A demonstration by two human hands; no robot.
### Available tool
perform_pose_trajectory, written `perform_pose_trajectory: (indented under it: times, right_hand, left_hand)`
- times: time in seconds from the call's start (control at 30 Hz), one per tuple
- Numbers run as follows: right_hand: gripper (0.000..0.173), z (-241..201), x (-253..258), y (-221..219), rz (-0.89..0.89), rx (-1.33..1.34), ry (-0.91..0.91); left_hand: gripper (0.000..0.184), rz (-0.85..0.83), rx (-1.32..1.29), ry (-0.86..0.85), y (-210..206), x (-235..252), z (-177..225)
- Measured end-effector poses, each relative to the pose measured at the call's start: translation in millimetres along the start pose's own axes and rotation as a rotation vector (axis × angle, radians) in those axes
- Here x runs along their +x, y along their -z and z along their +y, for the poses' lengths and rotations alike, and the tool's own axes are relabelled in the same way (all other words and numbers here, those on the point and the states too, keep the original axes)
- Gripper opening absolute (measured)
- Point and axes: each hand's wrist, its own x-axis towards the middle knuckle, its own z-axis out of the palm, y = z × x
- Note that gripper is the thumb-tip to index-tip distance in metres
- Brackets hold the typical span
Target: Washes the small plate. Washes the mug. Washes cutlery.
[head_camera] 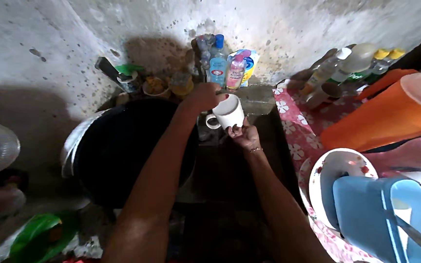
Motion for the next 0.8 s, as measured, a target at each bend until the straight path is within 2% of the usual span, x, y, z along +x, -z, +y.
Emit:
perform_pose_trajectory:
  times: [0.07,0.13,0.2,0.27,0.37,0.47,0.6,0.7,0.73,0.8]
  right_hand:
    - [0.032,-6.8,-0.5,-11.1,-0.058,-0.311,0.091]
    - [0.033,-12.0,3.2,-26.0,-0.148,-0.765,0.265]
    - [0.031,-12.4,11.0,-48.2,-0.242,-1.172,0.445]
    - [0.031,-7.3,8.6,-65.2,-0.294,-1.593,0.602]
    - [0.031,-1.4,17.0,-96.5,-0.278,-1.94,0.654]
    - [0.029,3.4,23.5,-101.9,-0.306,-2.004,0.764]
    - [0.028,-3.1,36.3,-79.6,-0.378,-1.868,1.004]
    - [0.029,-19.6,62.3,-64.6,-0.385,-1.591,1.216]
    - [0.025,-22.4,69.7,-62.7,-0.392,-1.456,1.243]
    - [0.025,-28.9,78.2,-61.8,-0.357,-1.244,1.173]
  left_hand:
    - [0.043,0.012,-0.01,-0.036,-5.8,17.0,-5.1]
    - [0.042,0.001,-0.013,-0.019,-7.6,32.4,-8.3]
    - [0.042,-0.021,-0.03,0.124,-8.0,46.2,-10.3]
    - [0.044,-0.026,-0.081,0.358,-9.1,51.4,-7.7]
    - [0.046,-0.021,-0.087,0.552,-13.2,57.5,-18.2]
    - [0.042,-0.022,-0.105,0.617,-9.6,62.0,-24.6]
    - [0.039,0.027,-0.136,0.58,-11.7,68.1,-31.4]
    - [0.036,0.073,-0.179,0.556,-11.2,69.2,-33.9]
    - [0.036,0.084,-0.189,0.551,-10.3,69.6,-34.3]
    - [0.038,0.096,-0.23,0.553,-10.5,69.9,-37.3]
